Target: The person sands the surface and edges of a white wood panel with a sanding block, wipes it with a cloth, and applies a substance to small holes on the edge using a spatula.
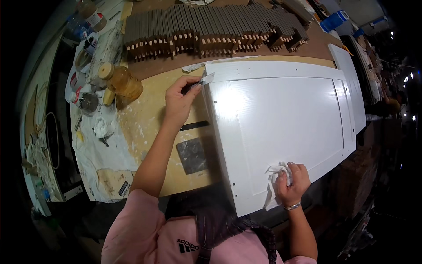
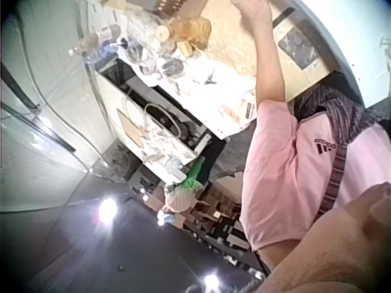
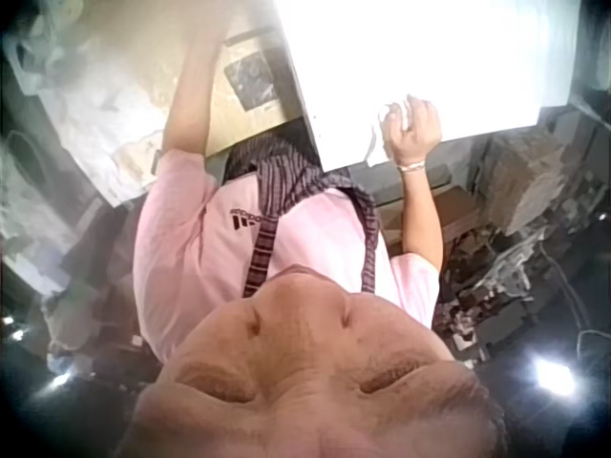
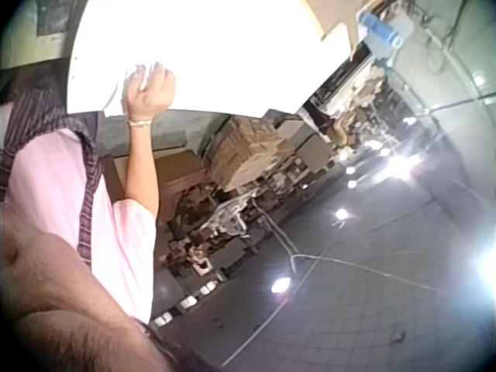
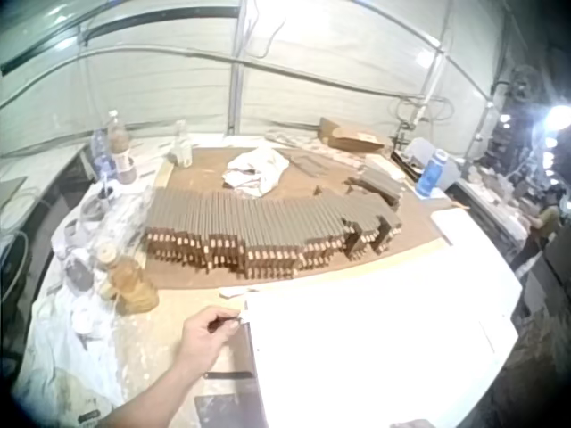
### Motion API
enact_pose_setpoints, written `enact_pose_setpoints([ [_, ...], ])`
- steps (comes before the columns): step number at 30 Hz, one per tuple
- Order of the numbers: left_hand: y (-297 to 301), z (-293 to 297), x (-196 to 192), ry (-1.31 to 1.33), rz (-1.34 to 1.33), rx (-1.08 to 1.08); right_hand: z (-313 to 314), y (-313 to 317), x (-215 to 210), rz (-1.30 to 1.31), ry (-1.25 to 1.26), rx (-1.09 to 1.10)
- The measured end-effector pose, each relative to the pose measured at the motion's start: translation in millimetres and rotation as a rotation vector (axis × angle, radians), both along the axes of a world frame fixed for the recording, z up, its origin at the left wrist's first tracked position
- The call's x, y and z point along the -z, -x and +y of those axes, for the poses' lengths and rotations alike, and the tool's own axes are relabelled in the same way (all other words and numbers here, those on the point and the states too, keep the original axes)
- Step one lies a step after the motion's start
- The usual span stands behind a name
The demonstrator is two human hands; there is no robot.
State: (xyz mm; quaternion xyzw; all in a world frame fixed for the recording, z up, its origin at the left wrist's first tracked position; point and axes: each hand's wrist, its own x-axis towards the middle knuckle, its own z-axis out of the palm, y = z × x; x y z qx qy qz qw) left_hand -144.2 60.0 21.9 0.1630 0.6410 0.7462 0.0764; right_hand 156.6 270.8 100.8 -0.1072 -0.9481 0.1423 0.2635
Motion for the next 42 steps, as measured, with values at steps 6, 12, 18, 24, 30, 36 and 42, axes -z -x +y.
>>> enact_pose_setpoints([
  [6, -3.0, -6.8, 7.7, 0.05, -0.069, -0.075, 2.4, -6.2, 1.5, -0.018, 0.034, 0.027],
  [12, -3.2, 1.2, -1.3, 0.042, -0.006, -0.008, 1.4, -4.2, -1.3, -0.034, 0.021, -0.005],
  [18, -17.2, -4.6, -6.0, 0.019, -0.048, -0.02, 2.4, -4.0, 2.0, -0.021, -0.006, 0.006],
  [24, -32.8, -19.9, 11.0, 0.086, -0.056, 0.006, 2.1, -6.4, 1.2, -0.055, 0.039, 0.017],
  [30, -26.9, -5.1, -7.3, 0.003, -0.011, 0.045, 1.0, -5.2, -0.8, -0.042, 0.015, 0.003],
  [36, -38.3, -24.0, 7.2, 0.096, -0.083, -0.018, 0.8, -5.0, 1.8, -0.037, 0.015, 0.022],
  [42, -28.1, -9.0, -5.7, 0.095, 0.002, 0.038, 2.6, -3.4, 1.8, -0.016, 0.036, 0.006],
])
